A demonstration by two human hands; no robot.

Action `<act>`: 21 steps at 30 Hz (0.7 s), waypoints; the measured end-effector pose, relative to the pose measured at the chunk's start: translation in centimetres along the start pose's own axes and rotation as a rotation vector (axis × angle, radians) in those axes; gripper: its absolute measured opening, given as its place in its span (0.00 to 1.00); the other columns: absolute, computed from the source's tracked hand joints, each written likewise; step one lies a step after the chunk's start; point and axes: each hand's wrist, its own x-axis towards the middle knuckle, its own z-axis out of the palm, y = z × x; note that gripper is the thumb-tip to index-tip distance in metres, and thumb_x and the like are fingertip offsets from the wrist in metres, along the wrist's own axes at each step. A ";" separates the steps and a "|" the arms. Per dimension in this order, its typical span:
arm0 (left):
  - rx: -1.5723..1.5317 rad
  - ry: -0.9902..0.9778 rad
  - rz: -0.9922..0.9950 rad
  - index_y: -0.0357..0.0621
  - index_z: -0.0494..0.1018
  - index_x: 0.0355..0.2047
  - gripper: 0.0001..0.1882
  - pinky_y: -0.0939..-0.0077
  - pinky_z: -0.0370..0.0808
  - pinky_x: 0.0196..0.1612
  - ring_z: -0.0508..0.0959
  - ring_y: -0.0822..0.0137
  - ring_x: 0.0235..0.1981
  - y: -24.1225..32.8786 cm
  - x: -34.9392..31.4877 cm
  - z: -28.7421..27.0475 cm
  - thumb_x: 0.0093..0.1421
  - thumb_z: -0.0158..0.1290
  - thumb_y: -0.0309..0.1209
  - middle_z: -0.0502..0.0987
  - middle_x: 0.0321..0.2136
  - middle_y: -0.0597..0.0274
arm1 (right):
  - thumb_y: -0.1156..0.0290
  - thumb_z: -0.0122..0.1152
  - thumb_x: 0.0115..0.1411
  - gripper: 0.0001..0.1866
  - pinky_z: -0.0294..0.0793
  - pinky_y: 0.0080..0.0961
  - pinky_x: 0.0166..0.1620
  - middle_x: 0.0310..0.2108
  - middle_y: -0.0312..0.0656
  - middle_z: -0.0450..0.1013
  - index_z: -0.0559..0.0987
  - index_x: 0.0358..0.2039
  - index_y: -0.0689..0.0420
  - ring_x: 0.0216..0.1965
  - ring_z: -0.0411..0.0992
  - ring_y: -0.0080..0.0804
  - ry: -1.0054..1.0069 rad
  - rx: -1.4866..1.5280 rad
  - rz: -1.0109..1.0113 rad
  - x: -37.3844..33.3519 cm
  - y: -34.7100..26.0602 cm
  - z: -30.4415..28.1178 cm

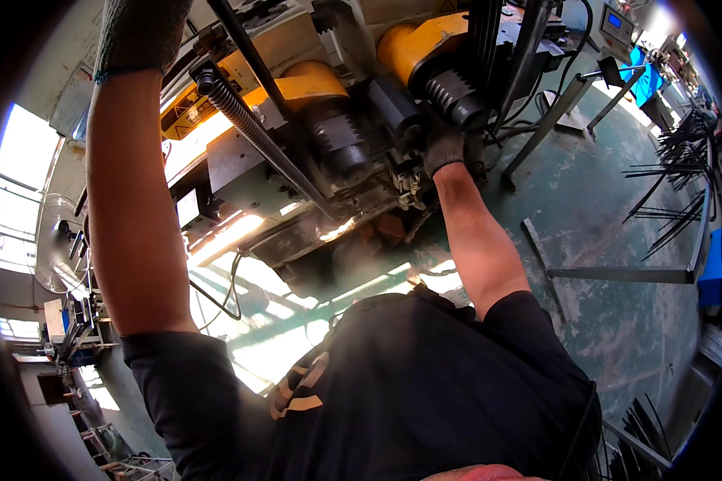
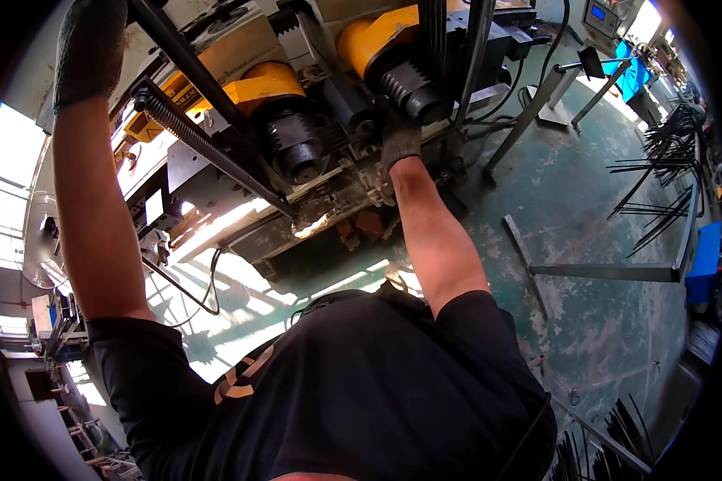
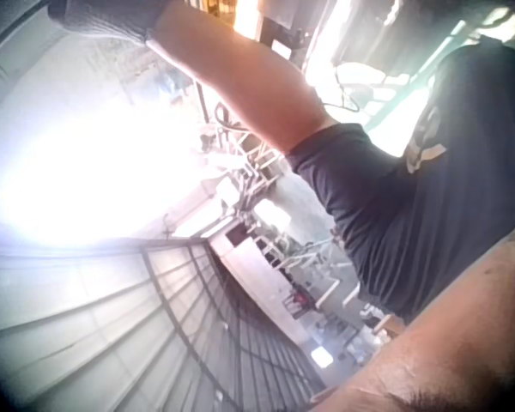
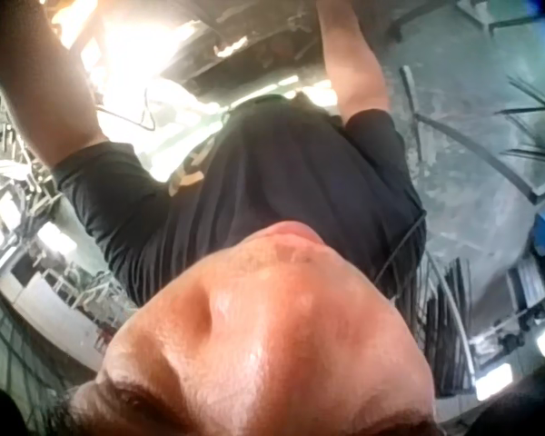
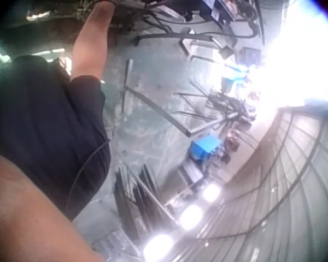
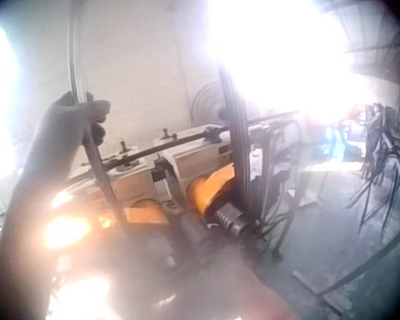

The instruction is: The person repeatedly picks up straight metal rods from a rack, inserts them into a bending machine, and operates the machine to bend them. After each bend, the person removes the shaped rod and places it on a nearby rack, then repeats the process with the next rod.

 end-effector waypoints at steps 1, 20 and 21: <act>-0.004 0.026 -0.023 0.36 0.73 0.41 0.13 0.73 0.75 0.41 0.76 0.66 0.30 -0.2 -0.2 0.2 0.62 0.57 0.34 0.74 0.28 0.61 | 0.65 0.66 0.64 0.07 0.73 0.26 0.22 0.26 0.36 0.75 0.81 0.35 0.54 0.21 0.74 0.26 -0.011 -0.012 0.010 0.0 0.3 0.1; 0.111 -0.001 -0.211 0.29 0.64 0.57 0.25 0.67 0.81 0.41 0.81 0.60 0.36 -0.1 -2.5 0.1 0.62 0.56 0.27 0.77 0.36 0.51 | 0.69 0.57 0.67 0.14 0.74 0.29 0.46 0.41 0.40 0.80 0.82 0.46 0.65 0.42 0.75 0.27 -0.197 -0.434 -0.073 0.3 2.8 -3.5; 0.133 0.011 -0.191 0.30 0.64 0.57 0.25 0.67 0.81 0.41 0.81 0.60 0.36 -0.5 -2.5 -0.2 0.62 0.57 0.28 0.77 0.36 0.52 | 0.69 0.57 0.66 0.15 0.74 0.28 0.46 0.41 0.39 0.80 0.81 0.46 0.66 0.42 0.75 0.26 -0.203 -0.398 -0.052 -0.3 2.7 -3.0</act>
